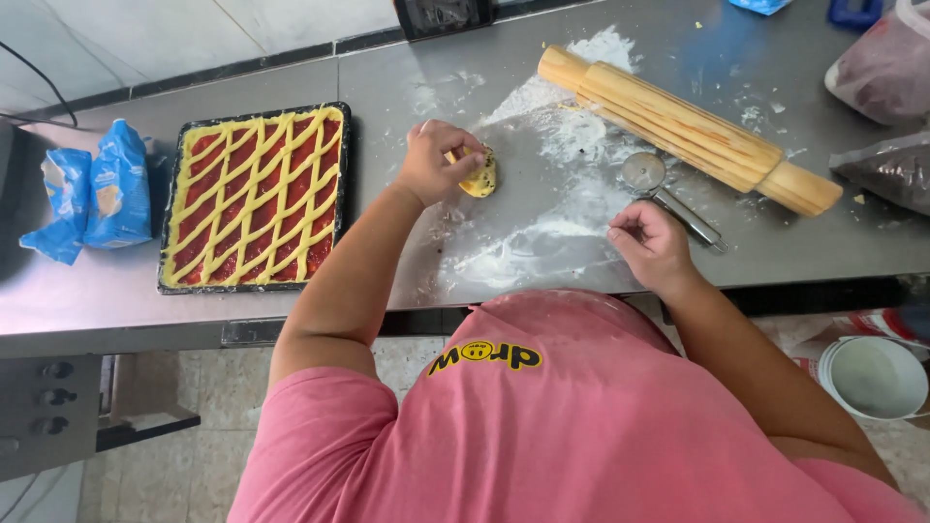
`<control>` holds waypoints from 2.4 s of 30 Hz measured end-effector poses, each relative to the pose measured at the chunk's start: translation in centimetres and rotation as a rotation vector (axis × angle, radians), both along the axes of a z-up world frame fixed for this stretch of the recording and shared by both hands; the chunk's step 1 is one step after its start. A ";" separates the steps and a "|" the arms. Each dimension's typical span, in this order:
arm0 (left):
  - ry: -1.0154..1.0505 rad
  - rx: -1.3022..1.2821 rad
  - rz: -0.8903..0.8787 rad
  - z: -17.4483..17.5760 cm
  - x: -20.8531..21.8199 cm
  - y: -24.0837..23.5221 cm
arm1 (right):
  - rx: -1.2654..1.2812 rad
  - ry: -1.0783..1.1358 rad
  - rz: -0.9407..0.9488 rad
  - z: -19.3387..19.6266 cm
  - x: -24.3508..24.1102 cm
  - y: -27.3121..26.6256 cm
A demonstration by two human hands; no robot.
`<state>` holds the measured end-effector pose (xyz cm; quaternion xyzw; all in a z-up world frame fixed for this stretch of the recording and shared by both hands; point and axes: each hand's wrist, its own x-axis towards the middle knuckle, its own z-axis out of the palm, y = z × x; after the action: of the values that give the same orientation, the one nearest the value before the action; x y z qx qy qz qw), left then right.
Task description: The person assembles a lattice-topped pie by cutting dough strips with a pizza cutter and placing them over a red filling. They then weigh dough and chocolate chips on a digital scale, mix them by hand, roll the mixture into a log, and cut it into small pieces.
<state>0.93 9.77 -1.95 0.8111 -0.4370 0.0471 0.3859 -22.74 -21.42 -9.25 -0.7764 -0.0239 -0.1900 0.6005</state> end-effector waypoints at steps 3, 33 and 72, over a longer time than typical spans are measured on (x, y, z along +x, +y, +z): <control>-0.006 0.230 0.324 -1.0 -1.2 -0.6 | -0.091 -0.008 -0.003 -0.2 0.1 0.2; 0.049 0.452 0.324 0.4 -2.2 -2.4 | -0.017 0.030 -0.027 -0.2 0.4 0.1; 0.004 0.195 0.316 -1.3 -6.6 -1.3 | -0.098 -0.027 -0.040 -0.7 0.5 0.0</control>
<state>-5.63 8.43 -3.27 0.9032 -0.3061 0.0632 0.2941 -22.25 -21.46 -9.92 -0.8026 -0.0257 -0.2113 0.5572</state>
